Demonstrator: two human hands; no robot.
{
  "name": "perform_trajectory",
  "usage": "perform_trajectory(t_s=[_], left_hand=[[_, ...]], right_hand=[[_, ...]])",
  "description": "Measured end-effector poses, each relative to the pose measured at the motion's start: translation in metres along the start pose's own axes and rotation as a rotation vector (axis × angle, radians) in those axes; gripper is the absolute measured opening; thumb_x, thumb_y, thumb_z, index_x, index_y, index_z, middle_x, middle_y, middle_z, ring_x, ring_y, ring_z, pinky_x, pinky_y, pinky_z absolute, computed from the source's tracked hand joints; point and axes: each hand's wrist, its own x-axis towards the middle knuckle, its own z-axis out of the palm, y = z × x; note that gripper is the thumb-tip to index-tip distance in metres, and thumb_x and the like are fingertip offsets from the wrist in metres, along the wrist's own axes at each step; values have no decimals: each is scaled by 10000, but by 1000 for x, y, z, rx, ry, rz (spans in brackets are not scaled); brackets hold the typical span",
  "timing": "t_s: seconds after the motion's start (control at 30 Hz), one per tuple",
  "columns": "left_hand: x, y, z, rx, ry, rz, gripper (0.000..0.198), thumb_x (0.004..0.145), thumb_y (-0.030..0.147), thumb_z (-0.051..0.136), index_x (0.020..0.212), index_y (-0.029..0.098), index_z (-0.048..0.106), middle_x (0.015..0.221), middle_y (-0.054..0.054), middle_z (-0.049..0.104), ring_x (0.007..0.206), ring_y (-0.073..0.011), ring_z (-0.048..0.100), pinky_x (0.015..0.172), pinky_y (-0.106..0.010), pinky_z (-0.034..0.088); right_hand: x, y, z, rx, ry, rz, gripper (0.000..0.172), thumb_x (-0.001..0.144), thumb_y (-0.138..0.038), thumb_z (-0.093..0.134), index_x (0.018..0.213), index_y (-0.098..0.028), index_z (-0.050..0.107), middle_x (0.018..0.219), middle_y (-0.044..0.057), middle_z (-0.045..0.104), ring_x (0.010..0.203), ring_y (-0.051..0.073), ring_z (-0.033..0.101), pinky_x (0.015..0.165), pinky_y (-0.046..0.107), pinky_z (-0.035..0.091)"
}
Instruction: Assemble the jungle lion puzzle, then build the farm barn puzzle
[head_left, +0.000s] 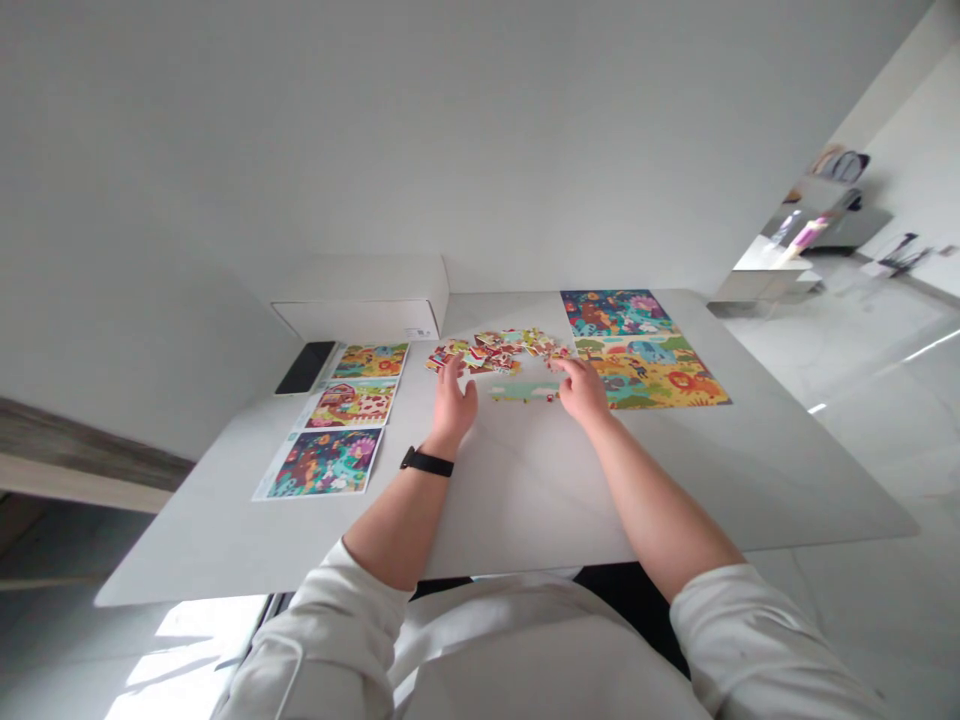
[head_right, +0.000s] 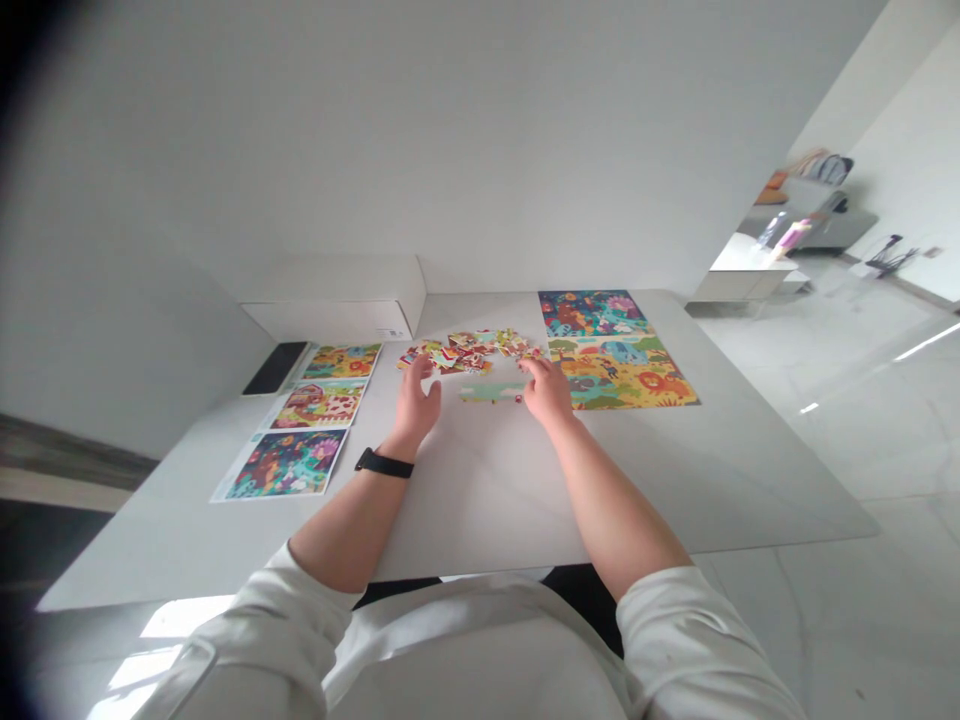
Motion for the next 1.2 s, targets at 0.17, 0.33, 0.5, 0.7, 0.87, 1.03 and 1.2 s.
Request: perform_trajectory(t_s=[0.17,0.33,0.5,0.7,0.87,1.03,1.2], left_hand=[[11,-14,-10,-247,209,-184,722,895,114,601,1590,253,465,1401,-141,659,1201,-223,698,1062,-414,602],[7,-4,-14,-329,177,-192,586,913,162,645,1485,258,561,1321,-114,701,1101,-201,724,913,-333,626],[-4,12,-9,-331,125,-188,468,916,199,642,1383,232,623,1252,-112,721,1013,-184,718,824,-288,605],[-15,20,-5,-342,52,-221,443,904,250,638,1347,234,634,1228,-97,723,896,-154,690,756,-274,593],[-17,21,-4,-404,8,-279,478,876,314,653,1348,241,627,1211,-88,703,817,-142,672,601,-222,548],[-11,17,-4,-435,-5,-322,440,874,348,659,1301,246,634,1233,-88,671,781,-132,641,499,-191,500],[2,12,-7,-496,26,-396,374,864,327,665,1228,244,640,1220,-74,676,758,-122,650,458,-179,478]], right_hand=[[1,5,2,-21,51,52,597,862,-37,495,1371,-211,754,1259,138,755,1203,308,665,1123,459,535],[0,7,5,-14,9,53,469,874,-72,541,1212,-240,819,1210,113,772,1158,290,670,1116,453,537],[-2,5,5,-25,-41,100,414,915,-96,558,1196,-237,827,1255,112,762,1193,282,676,1111,436,534],[-7,-1,6,-37,-73,106,389,933,-101,572,1187,-238,834,1271,116,762,1187,282,685,1119,452,527],[-12,0,9,-38,-55,104,388,917,-108,583,1172,-260,832,1212,87,782,1152,267,692,1109,448,535],[-12,2,10,-58,-61,150,372,935,-120,578,1183,-252,821,1241,96,784,1190,285,690,1092,454,532],[-10,4,11,-69,-55,173,382,949,-118,566,1211,-241,815,1266,107,780,1215,298,690,1122,477,520]])
